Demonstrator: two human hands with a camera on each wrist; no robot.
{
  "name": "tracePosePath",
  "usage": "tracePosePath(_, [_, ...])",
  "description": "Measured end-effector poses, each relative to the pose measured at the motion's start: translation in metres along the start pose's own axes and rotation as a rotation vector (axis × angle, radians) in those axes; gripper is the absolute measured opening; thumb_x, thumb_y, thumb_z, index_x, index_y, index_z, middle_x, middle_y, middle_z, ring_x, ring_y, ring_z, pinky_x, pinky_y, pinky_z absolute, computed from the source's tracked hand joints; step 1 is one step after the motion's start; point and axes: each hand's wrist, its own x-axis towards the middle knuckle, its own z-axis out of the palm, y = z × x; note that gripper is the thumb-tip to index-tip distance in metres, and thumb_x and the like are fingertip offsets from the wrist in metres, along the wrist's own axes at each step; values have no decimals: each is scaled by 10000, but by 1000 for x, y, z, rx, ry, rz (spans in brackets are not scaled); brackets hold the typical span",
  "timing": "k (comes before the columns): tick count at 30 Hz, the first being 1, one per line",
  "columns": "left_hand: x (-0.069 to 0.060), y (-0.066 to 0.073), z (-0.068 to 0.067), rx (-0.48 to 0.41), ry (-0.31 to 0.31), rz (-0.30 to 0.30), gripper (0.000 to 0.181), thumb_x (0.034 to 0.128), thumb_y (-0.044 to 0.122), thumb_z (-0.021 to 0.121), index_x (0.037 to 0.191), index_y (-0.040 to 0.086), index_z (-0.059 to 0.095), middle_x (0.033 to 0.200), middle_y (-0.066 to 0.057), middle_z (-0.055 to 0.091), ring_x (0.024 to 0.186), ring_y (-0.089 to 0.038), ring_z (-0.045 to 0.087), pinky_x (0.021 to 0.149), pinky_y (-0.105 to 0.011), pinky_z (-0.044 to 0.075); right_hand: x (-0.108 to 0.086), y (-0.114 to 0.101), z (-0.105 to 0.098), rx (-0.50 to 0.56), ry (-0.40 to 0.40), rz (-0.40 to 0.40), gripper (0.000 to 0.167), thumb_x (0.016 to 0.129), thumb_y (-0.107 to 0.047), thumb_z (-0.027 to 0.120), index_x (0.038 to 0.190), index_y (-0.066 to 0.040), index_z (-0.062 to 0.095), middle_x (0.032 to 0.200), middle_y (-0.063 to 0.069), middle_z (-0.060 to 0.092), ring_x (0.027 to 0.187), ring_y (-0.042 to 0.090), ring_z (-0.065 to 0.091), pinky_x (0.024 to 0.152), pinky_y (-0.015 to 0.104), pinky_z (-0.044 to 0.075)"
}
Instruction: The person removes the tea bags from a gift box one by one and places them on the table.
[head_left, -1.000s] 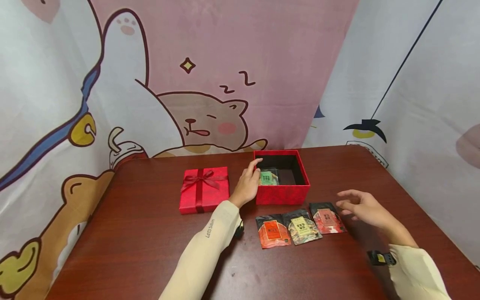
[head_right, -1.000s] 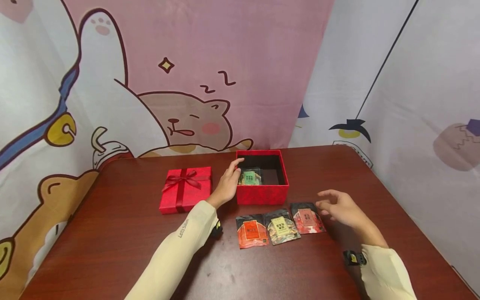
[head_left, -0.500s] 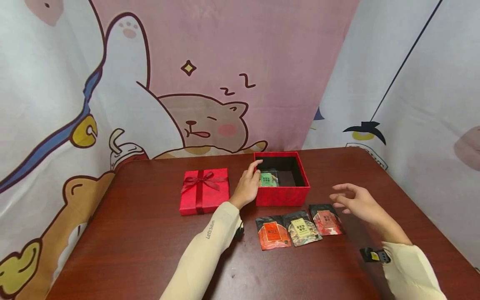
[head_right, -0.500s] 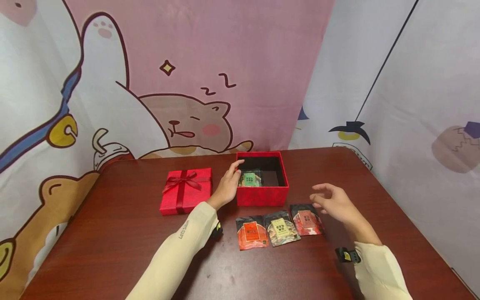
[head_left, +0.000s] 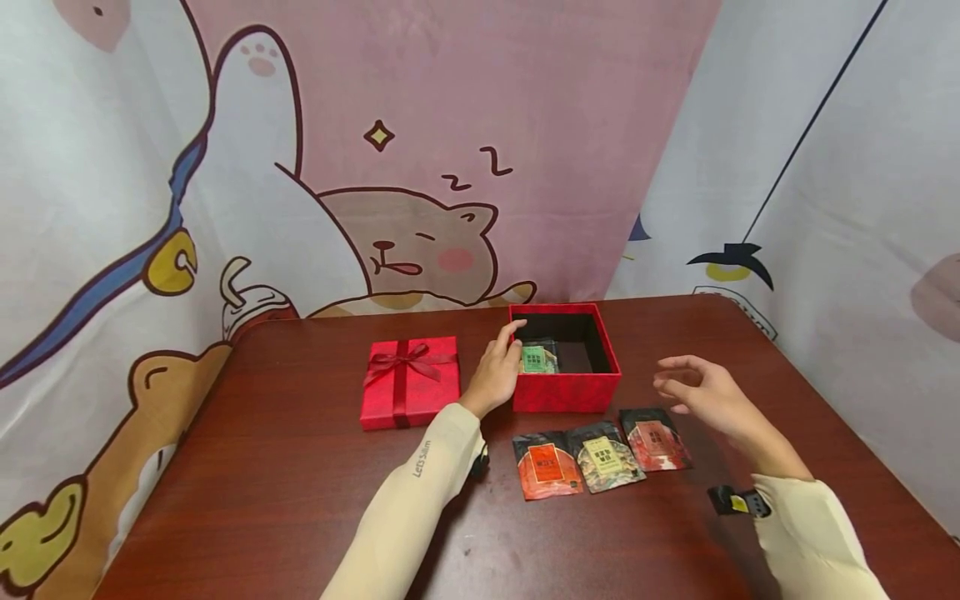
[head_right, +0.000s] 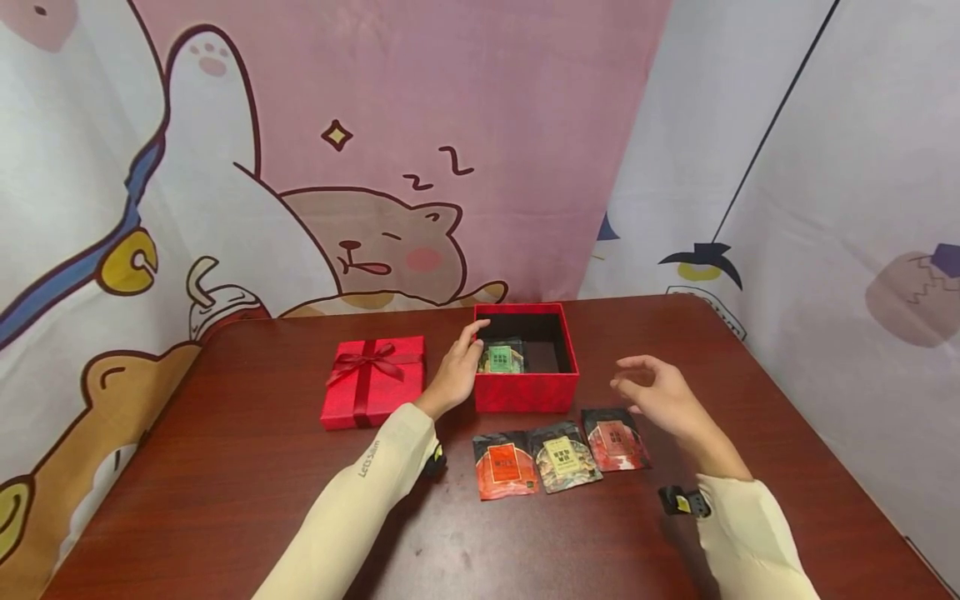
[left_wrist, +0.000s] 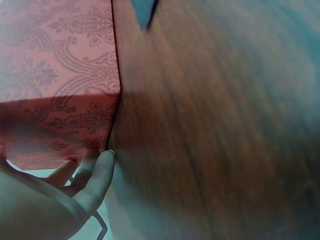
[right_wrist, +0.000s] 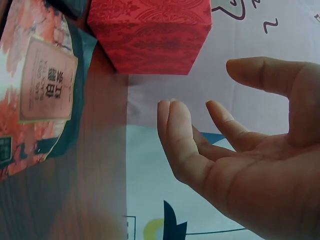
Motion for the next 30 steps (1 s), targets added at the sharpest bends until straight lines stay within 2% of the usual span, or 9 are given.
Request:
tracePosePath(2, [0,1,0,-2,-4,-4,431,1070,329,313,1496,329,376,1089,-100,543,1214,-267,478,960,-502,407,1,-2,0,10,-3,-3,473,1010,-189,557,1373,89,437,1221,280,614,928,8,638,741,308,565])
tracePosePath(9, [0,1,-1,-1,-4,-11,428,1068,340,310,1490,348,380,1149,-109,545,1242,-270,470,987,-509,398,4,-7,5,27,1,-20,456,1003,-169,570,1357,93,450,1224,293,609,929,2,640,768,332,568])
tracePosePath(12, [0,1,-1,-3,-2,-11,426,1067,323,314,1487,344,386,1147,-110,550,1240,-271,472,986,-511,399,6,-11,7,34,-1,-28,455,1001,-161,573,1362,87,449,1244,297,597,954,41,643,780,332,567])
tracePosePath(17, [0,0,-1,-1,3,-11,428,1067,313,324,1490,335,387,1115,-104,552,1225,-269,478,974,-511,402,9,-19,10,33,-1,-49,440,999,-139,564,1365,79,457,1260,303,580,1032,187,650,799,300,558])
tracePosePath(23, [0,-1,0,-5,2,-14,430,1070,327,319,1495,338,380,1109,-95,543,1209,-266,482,946,-517,408,16,-28,13,40,4,-60,423,998,-135,565,1353,76,473,1249,299,583,1014,134,641,817,290,552])
tracePosePath(30, [0,0,0,-3,12,-12,424,1068,319,331,1487,358,386,1128,-95,549,1210,-262,487,949,-518,414,20,-33,16,53,2,-70,421,1001,-133,560,1347,91,471,1270,328,562,1123,387,607,852,385,551])
